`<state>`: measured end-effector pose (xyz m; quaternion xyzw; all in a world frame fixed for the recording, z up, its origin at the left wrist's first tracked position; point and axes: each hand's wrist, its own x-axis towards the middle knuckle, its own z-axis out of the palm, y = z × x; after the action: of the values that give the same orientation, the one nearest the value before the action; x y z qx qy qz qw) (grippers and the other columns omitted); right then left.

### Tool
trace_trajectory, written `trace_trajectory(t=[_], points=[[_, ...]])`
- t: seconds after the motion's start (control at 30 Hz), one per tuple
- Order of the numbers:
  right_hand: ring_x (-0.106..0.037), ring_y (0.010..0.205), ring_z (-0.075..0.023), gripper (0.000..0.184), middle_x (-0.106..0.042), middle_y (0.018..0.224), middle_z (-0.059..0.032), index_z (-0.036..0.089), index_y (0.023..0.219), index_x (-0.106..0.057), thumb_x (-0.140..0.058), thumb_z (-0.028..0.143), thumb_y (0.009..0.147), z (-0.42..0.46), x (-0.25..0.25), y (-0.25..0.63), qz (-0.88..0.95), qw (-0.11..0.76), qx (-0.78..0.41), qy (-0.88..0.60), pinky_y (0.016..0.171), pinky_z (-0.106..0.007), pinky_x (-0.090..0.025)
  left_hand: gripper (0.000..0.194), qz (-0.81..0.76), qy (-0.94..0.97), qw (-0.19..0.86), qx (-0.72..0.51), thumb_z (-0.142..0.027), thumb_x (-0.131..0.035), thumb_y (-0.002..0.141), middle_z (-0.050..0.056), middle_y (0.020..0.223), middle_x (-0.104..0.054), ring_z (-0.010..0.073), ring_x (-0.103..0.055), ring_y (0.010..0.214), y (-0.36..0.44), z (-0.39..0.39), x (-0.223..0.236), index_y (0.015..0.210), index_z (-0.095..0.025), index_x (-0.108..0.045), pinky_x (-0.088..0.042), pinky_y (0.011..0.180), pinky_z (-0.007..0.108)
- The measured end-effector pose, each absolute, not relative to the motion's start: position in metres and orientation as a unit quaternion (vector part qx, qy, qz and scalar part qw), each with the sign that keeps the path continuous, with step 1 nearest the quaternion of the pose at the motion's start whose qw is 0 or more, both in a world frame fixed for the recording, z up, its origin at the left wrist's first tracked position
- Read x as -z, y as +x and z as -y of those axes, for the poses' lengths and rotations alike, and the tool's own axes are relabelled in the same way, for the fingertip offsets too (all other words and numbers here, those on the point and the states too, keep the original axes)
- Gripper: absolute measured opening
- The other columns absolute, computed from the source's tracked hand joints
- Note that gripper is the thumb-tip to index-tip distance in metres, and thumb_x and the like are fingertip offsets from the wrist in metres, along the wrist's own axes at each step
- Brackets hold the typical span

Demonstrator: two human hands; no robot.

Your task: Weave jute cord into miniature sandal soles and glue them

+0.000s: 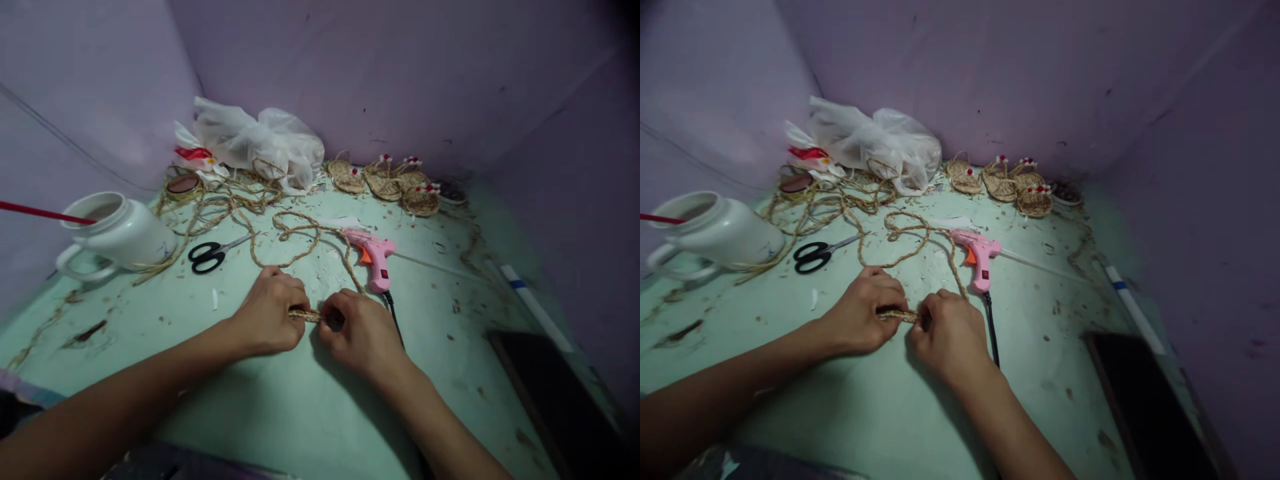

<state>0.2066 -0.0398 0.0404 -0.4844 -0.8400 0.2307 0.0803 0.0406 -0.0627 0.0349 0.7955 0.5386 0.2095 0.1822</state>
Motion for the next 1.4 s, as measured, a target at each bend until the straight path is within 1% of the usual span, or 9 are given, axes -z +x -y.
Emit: trace_trajectory(t=[0.13, 0.27, 0.33, 0.47, 0.57, 0.67, 1.0, 1.17, 1.4], points=[[-0.057, 0.065, -0.0187, 0.012, -0.066, 0.074, -0.0052, 0.018, 0.077, -0.066, -0.056, 0.019, 0.071, 0.040, -0.045, 0.210, 0.840, 0.083, -0.236, -0.483, 0.055, -0.028, -0.032, 0.017, -0.520, 0.801, 0.180, -0.236, -0.009, -0.053, 0.063, -0.001, 0.069, -0.065, 0.0144, -0.058, 0.070, 0.037, 0.065, -0.032, 0.069, -0.017, -0.066, -0.031, 0.080, 0.037], [-0.059, 0.074, -0.0201, 0.051, -0.067, 0.088, -0.0077, 0.014, 0.118, -0.054, -0.060, 0.012, 0.067, 0.042, -0.049, 0.219, 0.837, 0.094, -0.284, -0.459, 0.062, -0.028, -0.040, 0.016, -0.505, 0.814, 0.168, -0.232, -0.010, -0.053, 0.063, 0.001, 0.070, -0.062, 0.0163, -0.056, 0.072, 0.035, 0.067, -0.031, 0.073, -0.016, -0.064, -0.032, 0.081, 0.038], [-0.060, 0.081, -0.0213, 0.057, -0.066, 0.096, -0.0103, 0.013, 0.121, -0.052, -0.057, 0.006, 0.065, 0.042, -0.050, 0.223, 0.838, 0.110, -0.300, -0.443, 0.070, -0.031, -0.044, 0.015, -0.502, 0.817, 0.164, -0.233, -0.011, -0.053, 0.063, 0.002, 0.070, -0.061, 0.0167, -0.055, 0.071, 0.035, 0.067, -0.030, 0.073, -0.015, -0.063, -0.033, 0.080, 0.039], [-0.059, 0.078, -0.0205, 0.038, -0.065, 0.089, -0.0084, 0.015, 0.106, -0.061, -0.055, 0.008, 0.069, 0.037, -0.046, 0.229, 0.804, 0.227, -0.322, -0.445, 0.071, -0.034, -0.046, 0.013, -0.500, 0.817, 0.152, -0.244, -0.013, -0.052, 0.064, 0.003, 0.070, -0.060, 0.0180, -0.054, 0.071, 0.034, 0.068, -0.029, 0.072, -0.014, -0.062, -0.033, 0.079, 0.040], [-0.058, 0.068, -0.0157, 0.025, -0.063, 0.077, -0.0033, 0.018, 0.093, -0.064, -0.065, 0.021, 0.069, 0.029, -0.044, 0.229, 0.680, 0.357, -0.447, -0.460, 0.065, -0.030, -0.047, 0.012, -0.498, 0.818, 0.148, -0.247, -0.013, -0.052, 0.065, 0.004, 0.071, -0.060, 0.0185, -0.054, 0.071, 0.034, 0.069, -0.028, 0.072, -0.014, -0.062, -0.034, 0.078, 0.041], [-0.058, 0.066, -0.0120, 0.035, -0.064, 0.077, -0.0009, 0.019, 0.087, -0.066, -0.079, 0.025, 0.055, 0.024, -0.045, 0.227, 0.503, 0.410, -0.610, -0.455, 0.062, -0.024, -0.047, 0.013, -0.496, 0.818, 0.146, -0.251, -0.013, -0.052, 0.065, 0.004, 0.072, -0.060, 0.0185, -0.055, 0.071, 0.035, 0.070, -0.027, 0.073, -0.014, -0.062, -0.034, 0.080, 0.042], [-0.048, 0.043, -0.0079, 0.022, -0.057, 0.047, 0.0040, 0.016, 0.059, -0.066, -0.080, 0.032, 0.053, 0.026, -0.041, 0.218, 0.471, 0.423, -0.618, -0.467, 0.046, -0.022, -0.037, 0.020, -0.467, 0.843, 0.097, -0.250, -0.018, -0.053, 0.067, 0.005, 0.073, -0.062, 0.0221, -0.057, 0.075, 0.030, 0.077, -0.038, 0.083, -0.015, -0.065, -0.029, 0.091, 0.051], [-0.047, 0.041, -0.0078, 0.021, -0.057, 0.042, 0.0031, 0.015, 0.052, -0.063, -0.083, 0.023, 0.049, 0.034, -0.044, 0.211, 0.494, 0.409, -0.618, -0.455, 0.044, -0.020, -0.034, 0.015, -0.447, 0.799, 0.022, -0.402, -0.015, -0.053, 0.076, 0.006, 0.078, -0.066, 0.0199, -0.058, 0.074, 0.036, 0.085, -0.040, 0.089, -0.013, -0.061, -0.035, 0.082, 0.045], [-0.046, 0.038, -0.0060, 0.026, -0.058, 0.041, 0.0033, 0.014, 0.048, -0.061, -0.086, 0.023, 0.044, 0.047, -0.045, 0.200, 0.482, 0.386, -0.662, -0.424, 0.039, -0.018, -0.035, 0.011, -0.423, 0.762, 0.046, -0.487, -0.009, -0.054, 0.079, 0.000, 0.069, -0.066, 0.0140, -0.058, 0.065, 0.041, 0.086, -0.034, 0.084, -0.017, -0.059, -0.037, 0.082, 0.040]])
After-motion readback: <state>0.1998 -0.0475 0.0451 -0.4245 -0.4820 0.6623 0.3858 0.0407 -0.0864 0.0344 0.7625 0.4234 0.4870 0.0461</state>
